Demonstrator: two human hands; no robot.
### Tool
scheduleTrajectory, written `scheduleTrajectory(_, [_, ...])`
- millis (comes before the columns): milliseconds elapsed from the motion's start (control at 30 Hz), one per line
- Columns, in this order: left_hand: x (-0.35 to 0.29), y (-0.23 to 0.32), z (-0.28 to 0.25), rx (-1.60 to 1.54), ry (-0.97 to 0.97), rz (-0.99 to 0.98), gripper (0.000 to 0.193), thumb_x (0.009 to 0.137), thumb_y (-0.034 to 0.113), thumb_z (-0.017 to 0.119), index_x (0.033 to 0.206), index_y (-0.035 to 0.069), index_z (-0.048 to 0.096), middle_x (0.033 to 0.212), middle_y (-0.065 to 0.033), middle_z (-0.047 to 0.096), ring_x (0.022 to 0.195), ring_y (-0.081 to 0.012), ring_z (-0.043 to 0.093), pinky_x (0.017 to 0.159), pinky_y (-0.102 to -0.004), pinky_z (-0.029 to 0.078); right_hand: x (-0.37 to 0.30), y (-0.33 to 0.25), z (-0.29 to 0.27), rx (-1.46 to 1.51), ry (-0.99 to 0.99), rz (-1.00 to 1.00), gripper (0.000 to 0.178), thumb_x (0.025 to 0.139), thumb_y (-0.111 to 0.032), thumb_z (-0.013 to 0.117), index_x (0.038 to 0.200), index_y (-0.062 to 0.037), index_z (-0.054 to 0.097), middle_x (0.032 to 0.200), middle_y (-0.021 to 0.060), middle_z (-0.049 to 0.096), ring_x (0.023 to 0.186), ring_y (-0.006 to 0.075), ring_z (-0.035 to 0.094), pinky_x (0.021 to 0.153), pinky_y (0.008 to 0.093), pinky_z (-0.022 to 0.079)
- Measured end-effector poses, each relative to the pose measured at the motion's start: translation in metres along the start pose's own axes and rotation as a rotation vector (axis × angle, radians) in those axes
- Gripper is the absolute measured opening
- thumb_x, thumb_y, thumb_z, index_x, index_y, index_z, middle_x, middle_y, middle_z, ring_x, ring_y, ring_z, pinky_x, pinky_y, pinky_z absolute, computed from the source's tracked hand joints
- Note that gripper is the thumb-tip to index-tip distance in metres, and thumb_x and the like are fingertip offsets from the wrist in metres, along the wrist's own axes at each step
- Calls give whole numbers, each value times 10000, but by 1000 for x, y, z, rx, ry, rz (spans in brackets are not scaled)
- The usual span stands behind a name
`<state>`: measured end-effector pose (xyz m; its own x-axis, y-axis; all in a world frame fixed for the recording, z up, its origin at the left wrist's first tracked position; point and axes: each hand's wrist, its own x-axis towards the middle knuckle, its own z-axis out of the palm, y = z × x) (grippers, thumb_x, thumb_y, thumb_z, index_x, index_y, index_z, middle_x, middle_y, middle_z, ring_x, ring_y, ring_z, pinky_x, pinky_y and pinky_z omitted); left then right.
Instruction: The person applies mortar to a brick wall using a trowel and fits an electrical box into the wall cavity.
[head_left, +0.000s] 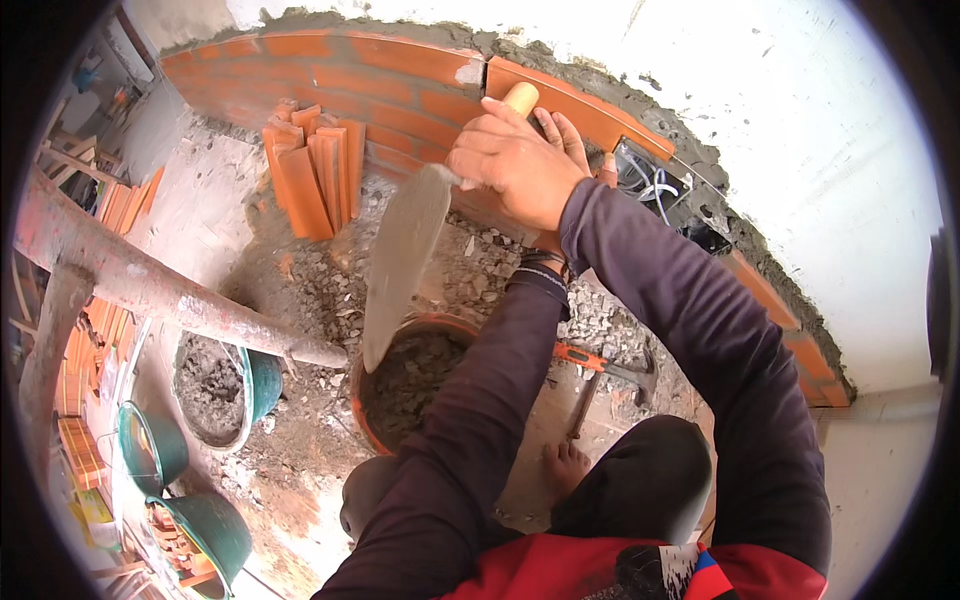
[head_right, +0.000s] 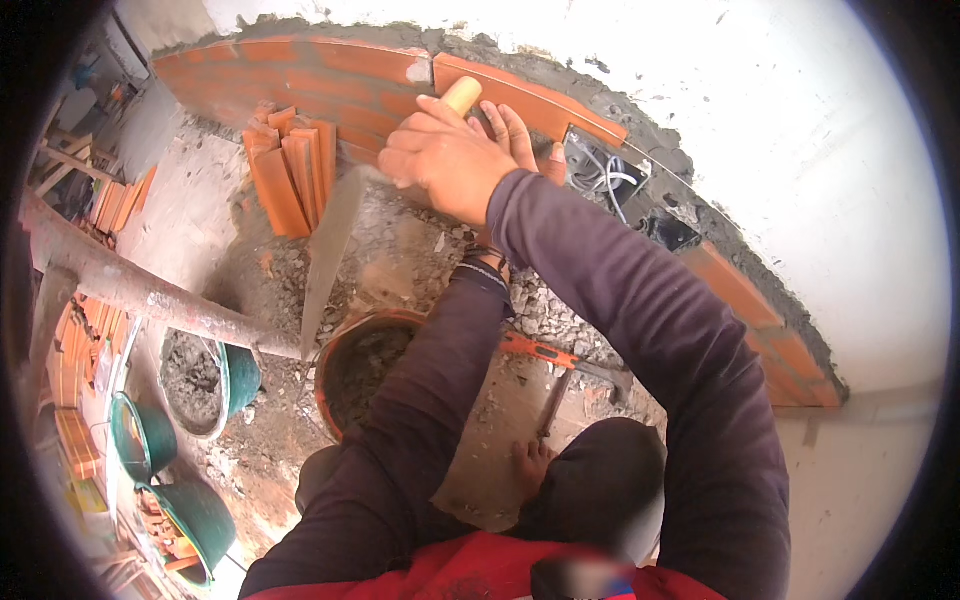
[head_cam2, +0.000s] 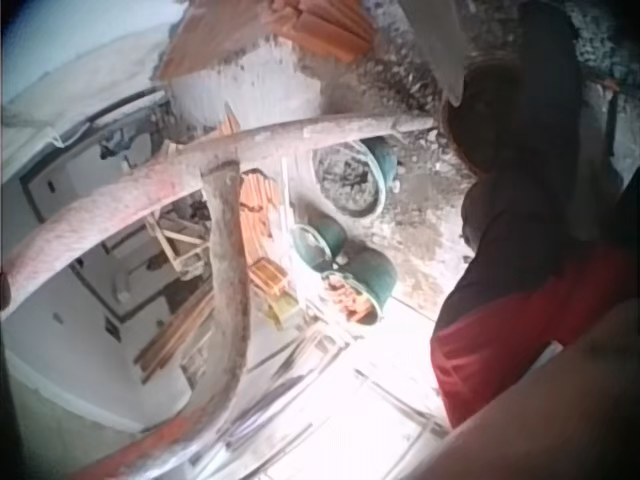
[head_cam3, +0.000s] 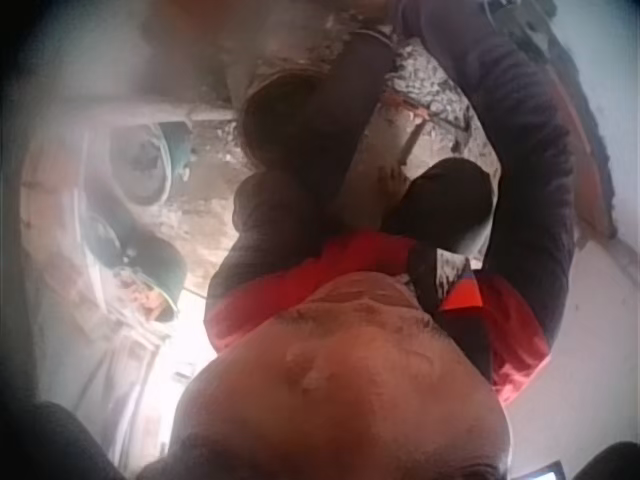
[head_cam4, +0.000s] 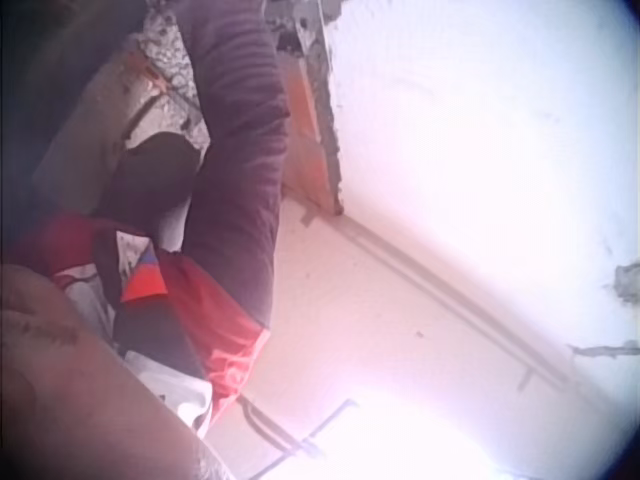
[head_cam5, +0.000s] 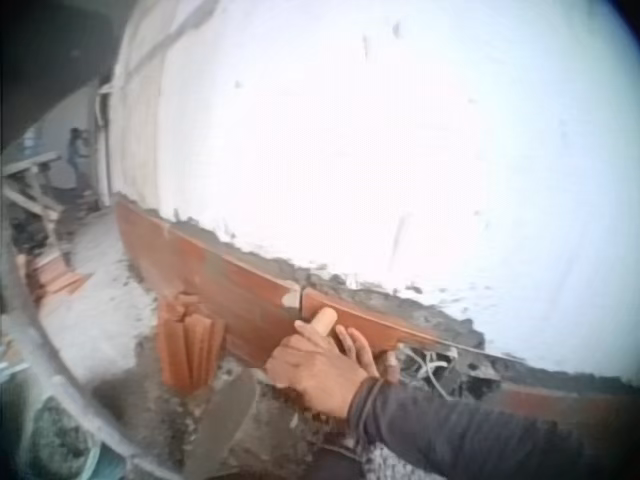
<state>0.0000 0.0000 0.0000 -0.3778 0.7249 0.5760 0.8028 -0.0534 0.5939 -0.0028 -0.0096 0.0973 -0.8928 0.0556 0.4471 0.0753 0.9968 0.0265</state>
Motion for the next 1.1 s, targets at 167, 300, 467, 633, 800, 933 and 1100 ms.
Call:
scheduleTrajectory(167, [-3, 3, 1, -38, 16, 32, 894, 1015, 546, 433, 1598, -35, 84, 1667, -289, 49, 1537, -481, 49, 1246, -564, 36, -13, -21, -14, -130, 109, 67, 355, 701, -28, 693, 1046, -109, 661, 1074, 50, 641, 1186, 271, 566, 1210, 532, 288])
scheduleTrajectory(300, [-7, 4, -22, 156, -26, 27, 839, 1021, 530, 407, 1586, -36, 154, 1656, -284, 126, 1529, -483, 116, 1248, -540, 88, -21, -28, -19, -31, 91, 12, 340, 692, -52, 707, 1025, -108, 661, 1071, 49, 643, 1181, 271, 567, 1197, 551, 294])
scheduleTrajectory(467, [-7, -2, -27, 172, -20, 34, 824, 1018, 509, 424, 1584, -32, 166, 1655, -277, 142, 1530, -478, 118, 1242, -557, 87, -45, -31, -30, 40, 45, 21, 384, 688, -55, 755, 1055, -114, 658, 1092, 35, 641, 1179, 275, 568, 1191, 544, 308])
scheduleTrajectory(633, [-7, 1, -15, 139, -19, 57, 810, 1016, 487, 441, 1583, -28, 178, 1653, -270, 158, 1532, -473, 119, 1236, -574, 86, -63, -10, -38, -35, 53, 60, 402, 704, -20, 758, 1081, -111, 656, 1097, 27, 639, 1178, 257, 577, 1190, 515, 322])
scheduleTrajectory(800, [-8, -3, -17, 146, -10, 69, 797, 1013, 466, 457, 1582, -25, 190, 1651, -263, 174, 1533, -468, 120, 1230, -591, 85, -66, -15, -39, 0, 70, 43, 363, 703, -19, 756, 1049, -97, 677, 1078, 29, 642, 1156, 258, 585, 1199, 505, 324])
scheduleTrajectory(933, [-9, -4, -17, 152, -4, 77, 787, 1011, 449, 470, 1580, -22, 200, 1649, -258, 186, 1534, -464, 121, 1226, -604, 84, -70, -10, -36, 32, 89, 19, 367, 697, -23, 765, 1047, -87, 675, 1074, 36, 642, 1152, 261, 587, 1206, 493, 319])
scheduleTrajectory(1100, [-10, -7, -14, 166, 10, 82, 774, 1009, 427, 487, 1579, -18, 212, 1647, -251, 202, 1535, -459, 122, 1220, -621, 83, -68, -9, -39, 20, 100, 44, 355, 706, -56, 795, 1027, -81, 646, 1054, 57, 632, 1115, 268, 589, 1096, 482, 397])
